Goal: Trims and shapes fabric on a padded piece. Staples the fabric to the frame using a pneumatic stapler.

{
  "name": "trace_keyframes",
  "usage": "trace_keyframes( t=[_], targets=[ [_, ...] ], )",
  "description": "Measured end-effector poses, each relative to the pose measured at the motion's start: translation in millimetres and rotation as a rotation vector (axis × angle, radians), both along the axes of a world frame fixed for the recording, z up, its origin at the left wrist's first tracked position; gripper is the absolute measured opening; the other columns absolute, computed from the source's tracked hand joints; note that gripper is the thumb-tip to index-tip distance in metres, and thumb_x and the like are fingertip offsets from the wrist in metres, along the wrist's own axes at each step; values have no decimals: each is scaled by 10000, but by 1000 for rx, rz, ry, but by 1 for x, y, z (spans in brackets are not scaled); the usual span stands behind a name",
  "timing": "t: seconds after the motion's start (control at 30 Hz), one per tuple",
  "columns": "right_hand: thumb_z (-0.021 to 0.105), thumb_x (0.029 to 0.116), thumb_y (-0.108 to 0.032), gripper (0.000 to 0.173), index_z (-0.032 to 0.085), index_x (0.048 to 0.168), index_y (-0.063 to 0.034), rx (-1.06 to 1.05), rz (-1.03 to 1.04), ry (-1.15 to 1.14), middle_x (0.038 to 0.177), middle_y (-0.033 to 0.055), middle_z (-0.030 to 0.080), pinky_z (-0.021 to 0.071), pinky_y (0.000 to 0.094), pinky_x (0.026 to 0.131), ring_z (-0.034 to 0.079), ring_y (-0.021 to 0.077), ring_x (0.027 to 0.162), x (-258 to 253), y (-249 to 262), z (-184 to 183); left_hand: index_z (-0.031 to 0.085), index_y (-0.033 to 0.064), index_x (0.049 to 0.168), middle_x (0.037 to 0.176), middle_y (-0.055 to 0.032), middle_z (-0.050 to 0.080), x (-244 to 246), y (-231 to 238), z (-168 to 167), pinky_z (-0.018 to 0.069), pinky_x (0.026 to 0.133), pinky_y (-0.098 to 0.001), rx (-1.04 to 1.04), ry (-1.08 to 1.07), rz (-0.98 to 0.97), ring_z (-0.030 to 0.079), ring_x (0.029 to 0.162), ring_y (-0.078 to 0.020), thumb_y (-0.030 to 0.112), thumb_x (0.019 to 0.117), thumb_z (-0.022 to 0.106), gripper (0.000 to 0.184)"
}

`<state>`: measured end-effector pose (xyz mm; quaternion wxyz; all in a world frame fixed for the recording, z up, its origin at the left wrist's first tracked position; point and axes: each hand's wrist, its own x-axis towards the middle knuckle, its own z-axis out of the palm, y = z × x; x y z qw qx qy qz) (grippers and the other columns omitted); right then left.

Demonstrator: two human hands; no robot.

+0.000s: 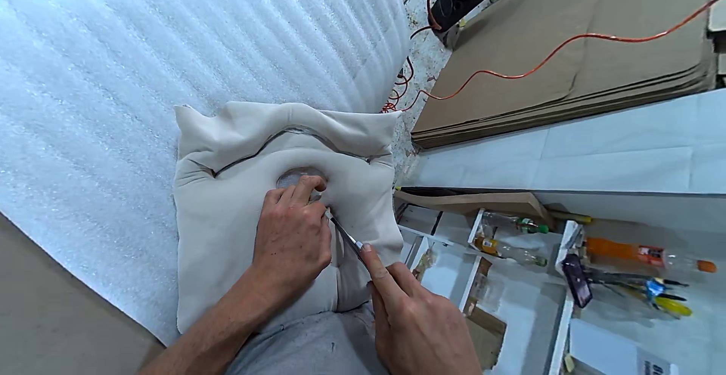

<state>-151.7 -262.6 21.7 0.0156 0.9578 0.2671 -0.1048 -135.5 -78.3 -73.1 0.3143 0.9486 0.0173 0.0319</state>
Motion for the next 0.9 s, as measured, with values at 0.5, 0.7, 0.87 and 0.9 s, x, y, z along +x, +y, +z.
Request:
trace_keyframes(
  t=[0.5,0.7,0.87,0.9],
  targets=[
    [619,869,-115,478,696,1341,-100,-60,-8,87,801,105,665,471,366,397,597,217,476,2,2,10,678,115,685,1305,-55,645,-1,1,1,514,859,-484,-36,11,12,665,1005,-229,220,837,624,193],
    [614,887,-129,476,682,1356,-88,-88,-36,161,816,118,672,482,380,413,610,236,491,1,4,17,680,109,686,1299,-57,649,1,1,1,514,849,-483,-41,-1,16,666,1004,-231,212,834,620,190],
    [609,895,-135,488,662,1377,-77,-121,-62,213,833,137,684,502,400,437,632,265,520,0,7,23,673,109,681,1302,-60,647,1,0,1,513,854,-483,-41,-4,19,667,1002,-231,203,838,612,193],
    [611,905,-128,496,644,1397,-69,-125,-76,254,854,148,689,508,414,452,641,279,540,1,7,28,674,111,682,1302,-59,648,1,1,1,514,851,-480,-45,-8,23,668,1000,-229,208,837,609,194]
  ],
)
